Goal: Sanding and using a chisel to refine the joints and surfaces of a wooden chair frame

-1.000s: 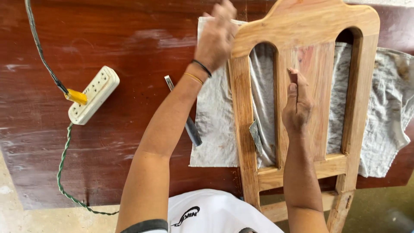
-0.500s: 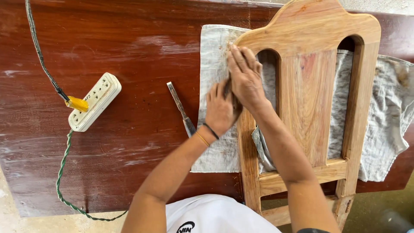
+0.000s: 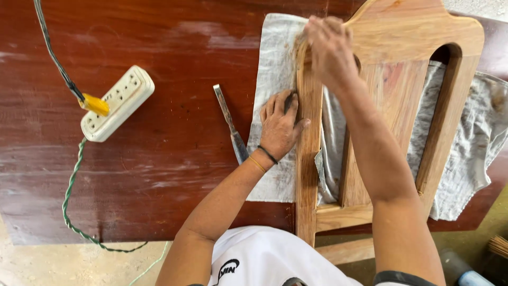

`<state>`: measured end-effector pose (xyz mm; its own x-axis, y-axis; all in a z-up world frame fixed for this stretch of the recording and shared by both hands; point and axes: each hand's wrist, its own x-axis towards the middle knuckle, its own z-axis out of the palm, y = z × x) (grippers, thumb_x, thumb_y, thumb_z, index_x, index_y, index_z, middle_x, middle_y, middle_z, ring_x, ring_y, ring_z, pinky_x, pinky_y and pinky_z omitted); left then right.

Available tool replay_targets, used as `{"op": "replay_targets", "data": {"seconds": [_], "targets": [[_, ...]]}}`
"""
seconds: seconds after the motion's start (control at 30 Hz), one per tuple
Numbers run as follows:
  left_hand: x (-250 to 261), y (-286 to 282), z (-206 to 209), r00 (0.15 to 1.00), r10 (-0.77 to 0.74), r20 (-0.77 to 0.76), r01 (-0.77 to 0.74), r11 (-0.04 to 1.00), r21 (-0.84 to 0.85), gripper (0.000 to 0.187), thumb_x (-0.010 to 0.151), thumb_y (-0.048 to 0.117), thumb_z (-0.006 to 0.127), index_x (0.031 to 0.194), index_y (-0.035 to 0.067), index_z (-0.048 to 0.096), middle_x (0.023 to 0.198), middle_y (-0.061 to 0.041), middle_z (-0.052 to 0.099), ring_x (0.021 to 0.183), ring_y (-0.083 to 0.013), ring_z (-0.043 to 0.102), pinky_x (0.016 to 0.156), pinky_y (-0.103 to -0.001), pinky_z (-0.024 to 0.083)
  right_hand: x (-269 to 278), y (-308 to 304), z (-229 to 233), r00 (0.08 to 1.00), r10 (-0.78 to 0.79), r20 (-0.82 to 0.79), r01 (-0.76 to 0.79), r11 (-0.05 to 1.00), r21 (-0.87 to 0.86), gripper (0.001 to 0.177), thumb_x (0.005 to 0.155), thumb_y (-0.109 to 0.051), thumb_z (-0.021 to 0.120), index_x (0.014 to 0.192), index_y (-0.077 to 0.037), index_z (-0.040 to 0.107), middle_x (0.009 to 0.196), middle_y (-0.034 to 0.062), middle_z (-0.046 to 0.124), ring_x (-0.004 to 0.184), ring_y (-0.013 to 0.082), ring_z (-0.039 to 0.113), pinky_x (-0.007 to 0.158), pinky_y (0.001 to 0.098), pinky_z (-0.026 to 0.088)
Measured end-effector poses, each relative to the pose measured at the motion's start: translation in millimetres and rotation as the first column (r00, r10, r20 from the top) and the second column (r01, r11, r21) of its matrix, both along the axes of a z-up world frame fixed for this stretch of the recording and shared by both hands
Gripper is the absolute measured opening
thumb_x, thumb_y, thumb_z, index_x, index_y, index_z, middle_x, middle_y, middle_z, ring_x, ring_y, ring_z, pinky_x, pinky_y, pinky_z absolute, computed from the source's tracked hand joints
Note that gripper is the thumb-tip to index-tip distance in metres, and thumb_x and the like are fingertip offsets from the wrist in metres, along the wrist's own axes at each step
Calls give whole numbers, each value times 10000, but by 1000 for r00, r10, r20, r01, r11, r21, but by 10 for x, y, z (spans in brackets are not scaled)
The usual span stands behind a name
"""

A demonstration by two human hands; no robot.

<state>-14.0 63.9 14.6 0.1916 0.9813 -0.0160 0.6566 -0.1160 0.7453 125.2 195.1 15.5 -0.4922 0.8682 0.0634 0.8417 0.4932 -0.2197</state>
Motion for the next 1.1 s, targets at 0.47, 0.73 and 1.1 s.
{"op": "replay_targets", "data": {"seconds": [0.47, 0.73, 1.1], "targets": [[17, -59, -84, 999, 40, 2, -40, 999, 23, 447, 712, 395, 564, 1045, 110, 482, 1231, -63, 366, 1120, -283, 351, 894, -439, 295, -228, -406, 253, 930, 236, 283, -274, 956, 103, 369, 770, -40, 446, 1135, -9, 496, 1204, 64, 484, 1070, 182, 355, 769, 286, 314], [7, -66, -100, 1000, 24, -10, -23, 1000, 11, 441, 705, 388, 588, 1031, 109, 487, 1239, -47, 343, 1117, -279, 342, 887, -438, 297, -263, -266, 213, 951, 206, 229, -230, 970, 84, 351, 778, 6, 525, 1128, -3, 522, 1172, 91, 502, 1045, 184, 351, 767, 282, 330], [-24, -40, -56, 999, 28, 30, -29, 999, 36, 423, 744, 412, 525, 1028, 102, 488, 1243, -51, 346, 1124, -277, 346, 879, -437, 291, -398, -265, 365, 992, 57, -114, -73, 988, -136, 229, 947, -35, 283, 1067, 71, 447, 837, 58, 352, 819, 184, 300, 677, 301, 244]]}}
